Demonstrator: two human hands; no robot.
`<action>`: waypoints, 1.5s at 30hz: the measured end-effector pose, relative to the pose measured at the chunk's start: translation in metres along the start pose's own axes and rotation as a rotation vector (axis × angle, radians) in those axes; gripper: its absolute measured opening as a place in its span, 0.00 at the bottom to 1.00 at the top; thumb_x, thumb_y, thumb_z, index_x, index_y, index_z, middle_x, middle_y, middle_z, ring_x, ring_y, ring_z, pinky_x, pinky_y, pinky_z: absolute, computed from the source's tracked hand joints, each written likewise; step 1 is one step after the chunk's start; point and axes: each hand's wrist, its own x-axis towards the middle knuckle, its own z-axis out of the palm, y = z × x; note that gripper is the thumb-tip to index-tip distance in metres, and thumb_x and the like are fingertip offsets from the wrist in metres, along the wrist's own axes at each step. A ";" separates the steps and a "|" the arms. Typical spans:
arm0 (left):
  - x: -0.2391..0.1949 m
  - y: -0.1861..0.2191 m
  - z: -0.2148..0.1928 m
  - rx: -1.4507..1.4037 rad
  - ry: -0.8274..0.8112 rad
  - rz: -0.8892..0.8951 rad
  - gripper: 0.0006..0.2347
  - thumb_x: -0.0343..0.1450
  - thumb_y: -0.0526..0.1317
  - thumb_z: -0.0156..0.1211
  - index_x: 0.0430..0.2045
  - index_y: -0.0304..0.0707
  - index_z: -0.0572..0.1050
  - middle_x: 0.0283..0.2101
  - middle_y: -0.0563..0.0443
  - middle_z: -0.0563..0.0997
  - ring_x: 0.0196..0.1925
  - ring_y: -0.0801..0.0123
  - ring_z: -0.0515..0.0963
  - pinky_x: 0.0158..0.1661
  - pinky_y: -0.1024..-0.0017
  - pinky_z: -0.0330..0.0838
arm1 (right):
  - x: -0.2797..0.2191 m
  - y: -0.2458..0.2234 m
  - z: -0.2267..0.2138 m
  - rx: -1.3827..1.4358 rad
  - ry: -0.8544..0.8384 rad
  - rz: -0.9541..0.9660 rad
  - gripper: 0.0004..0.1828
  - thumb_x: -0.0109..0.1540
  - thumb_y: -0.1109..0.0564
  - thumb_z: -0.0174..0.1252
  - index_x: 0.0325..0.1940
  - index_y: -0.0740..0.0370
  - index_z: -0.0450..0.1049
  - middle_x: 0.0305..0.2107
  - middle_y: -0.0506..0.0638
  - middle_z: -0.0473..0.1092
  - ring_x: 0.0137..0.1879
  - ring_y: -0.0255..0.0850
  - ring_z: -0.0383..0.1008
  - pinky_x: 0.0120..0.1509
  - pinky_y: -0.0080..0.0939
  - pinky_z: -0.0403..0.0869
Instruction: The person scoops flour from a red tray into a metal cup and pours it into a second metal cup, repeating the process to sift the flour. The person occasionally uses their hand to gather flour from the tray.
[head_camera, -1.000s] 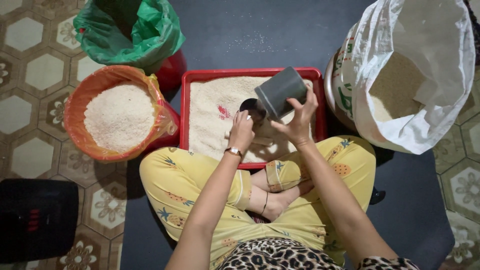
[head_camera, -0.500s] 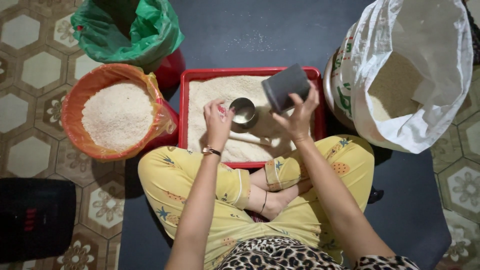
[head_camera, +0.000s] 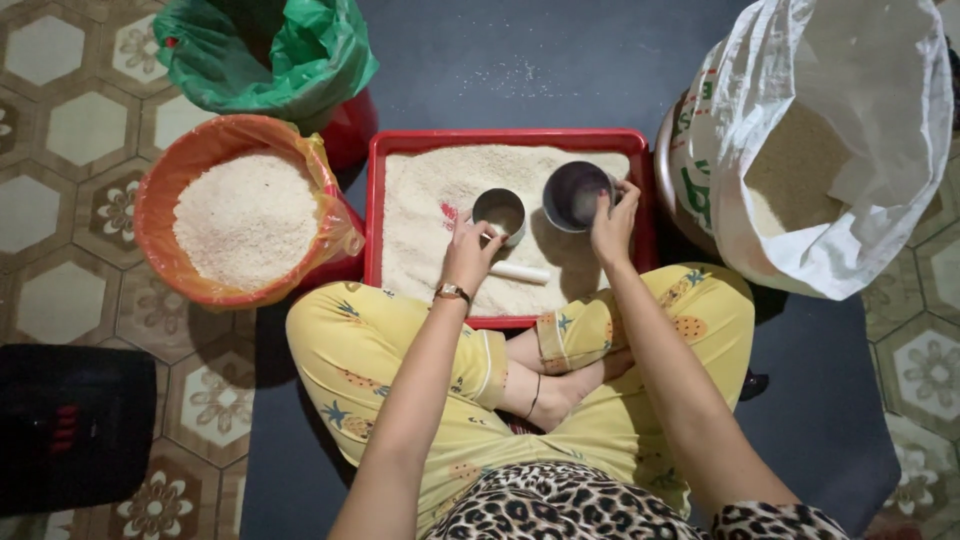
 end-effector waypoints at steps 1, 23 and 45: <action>0.001 -0.003 0.002 0.000 0.007 0.073 0.08 0.71 0.48 0.66 0.36 0.48 0.78 0.68 0.42 0.63 0.65 0.40 0.73 0.61 0.49 0.70 | 0.001 0.014 0.002 -0.023 0.012 0.045 0.20 0.71 0.50 0.53 0.61 0.59 0.56 0.51 0.67 0.64 0.61 0.68 0.66 0.63 0.64 0.69; 0.011 -0.021 0.031 0.163 0.086 0.257 0.10 0.69 0.48 0.67 0.34 0.51 0.72 0.67 0.47 0.69 0.54 0.38 0.81 0.52 0.48 0.76 | -0.131 -0.041 0.066 -0.803 -0.444 -0.806 0.12 0.61 0.56 0.58 0.49 0.53 0.76 0.44 0.50 0.73 0.56 0.46 0.68 0.52 0.44 0.66; 0.013 -0.053 -0.061 0.050 0.265 0.026 0.05 0.71 0.45 0.60 0.38 0.55 0.77 0.43 0.52 0.81 0.46 0.55 0.84 0.47 0.54 0.77 | -0.026 -0.080 0.058 -0.797 -0.217 -0.800 0.15 0.62 0.48 0.63 0.51 0.48 0.74 0.34 0.44 0.66 0.45 0.43 0.66 0.49 0.44 0.64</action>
